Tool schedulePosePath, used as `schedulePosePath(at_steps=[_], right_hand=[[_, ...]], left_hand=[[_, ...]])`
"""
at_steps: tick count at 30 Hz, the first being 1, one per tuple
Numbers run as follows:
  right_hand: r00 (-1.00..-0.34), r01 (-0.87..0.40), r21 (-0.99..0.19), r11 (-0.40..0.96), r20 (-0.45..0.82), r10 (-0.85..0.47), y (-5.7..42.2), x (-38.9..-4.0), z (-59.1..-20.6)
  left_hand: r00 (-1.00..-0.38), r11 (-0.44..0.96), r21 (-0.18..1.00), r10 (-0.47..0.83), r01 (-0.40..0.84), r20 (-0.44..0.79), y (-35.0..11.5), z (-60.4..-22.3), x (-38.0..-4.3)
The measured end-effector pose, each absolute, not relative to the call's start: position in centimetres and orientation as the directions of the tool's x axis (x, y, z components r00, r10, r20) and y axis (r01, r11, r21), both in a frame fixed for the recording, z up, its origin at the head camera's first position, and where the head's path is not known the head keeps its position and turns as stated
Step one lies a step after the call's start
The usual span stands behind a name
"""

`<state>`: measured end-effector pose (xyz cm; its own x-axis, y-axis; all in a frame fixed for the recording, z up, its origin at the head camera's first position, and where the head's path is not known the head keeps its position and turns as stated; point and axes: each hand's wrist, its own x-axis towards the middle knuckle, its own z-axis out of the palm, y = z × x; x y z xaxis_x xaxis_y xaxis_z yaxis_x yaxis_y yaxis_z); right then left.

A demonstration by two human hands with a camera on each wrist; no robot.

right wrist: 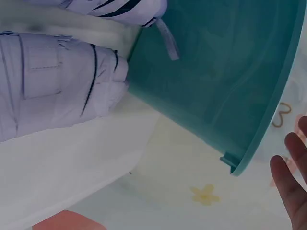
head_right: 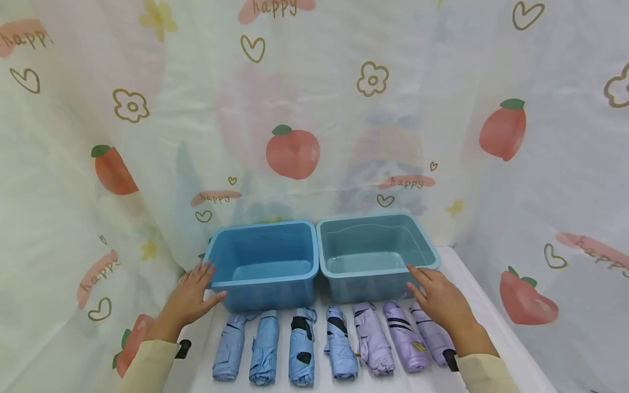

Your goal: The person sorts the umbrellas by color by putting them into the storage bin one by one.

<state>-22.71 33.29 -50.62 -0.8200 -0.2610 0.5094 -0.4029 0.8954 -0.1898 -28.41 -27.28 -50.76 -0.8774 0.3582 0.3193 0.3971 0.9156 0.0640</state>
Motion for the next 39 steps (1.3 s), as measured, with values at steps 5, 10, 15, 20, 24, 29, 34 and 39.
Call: schedulePosePath(at_steps=[5, 10, 15, 20, 24, 29, 34, 39], right_hand=[[-0.899, -0.317, -0.264, 0.911, 0.389, -0.201, 33.7, -22.4, -51.2], [-0.961, -0.247, -0.375, 0.894, 0.211, -0.177, 34.3, -22.0, -52.7], [-0.979, -0.204, -0.428, 0.880, 0.066, -0.194, 36.1, -21.5, -54.8], [-0.983, -0.173, -0.447, 0.878, 0.018, -0.184, 38.0, -21.7, -56.3], [-0.982, -0.145, -0.483, 0.864, -0.033, -0.183, 39.0, -22.1, -56.7], [-0.985, -0.085, -0.519, 0.850, -0.086, -0.151, 39.5, -22.7, -57.0], [-0.978, 0.000, -0.566, 0.825, -0.173, -0.119, 40.1, -23.3, -58.5], [-0.962, -0.003, -0.628, 0.778, -0.210, -0.174, 41.1, -23.0, -60.0]], left_hand=[[-0.897, 0.920, 0.062, 0.360, 0.388, 0.257, -27.8, -50.5, -29.9], [-0.902, 0.917, 0.073, 0.368, 0.393, 0.226, -28.5, -50.2, -31.4], [-0.906, 0.912, 0.100, 0.374, 0.398, 0.198, -28.5, -50.3, -33.0], [-0.912, 0.908, 0.138, 0.371, 0.396, 0.176, -28.0, -50.3, -34.5], [-0.925, 0.916, 0.157, 0.346, 0.369, 0.154, -27.9, -50.7, -35.2], [-0.932, 0.915, 0.192, 0.329, 0.354, 0.152, -28.0, -50.6, -35.7], [-0.923, 0.908, 0.176, 0.361, 0.381, 0.135, -28.3, -50.4, -36.0], [-0.912, 0.899, 0.161, 0.389, 0.407, 0.129, -28.2, -50.7, -35.8]])
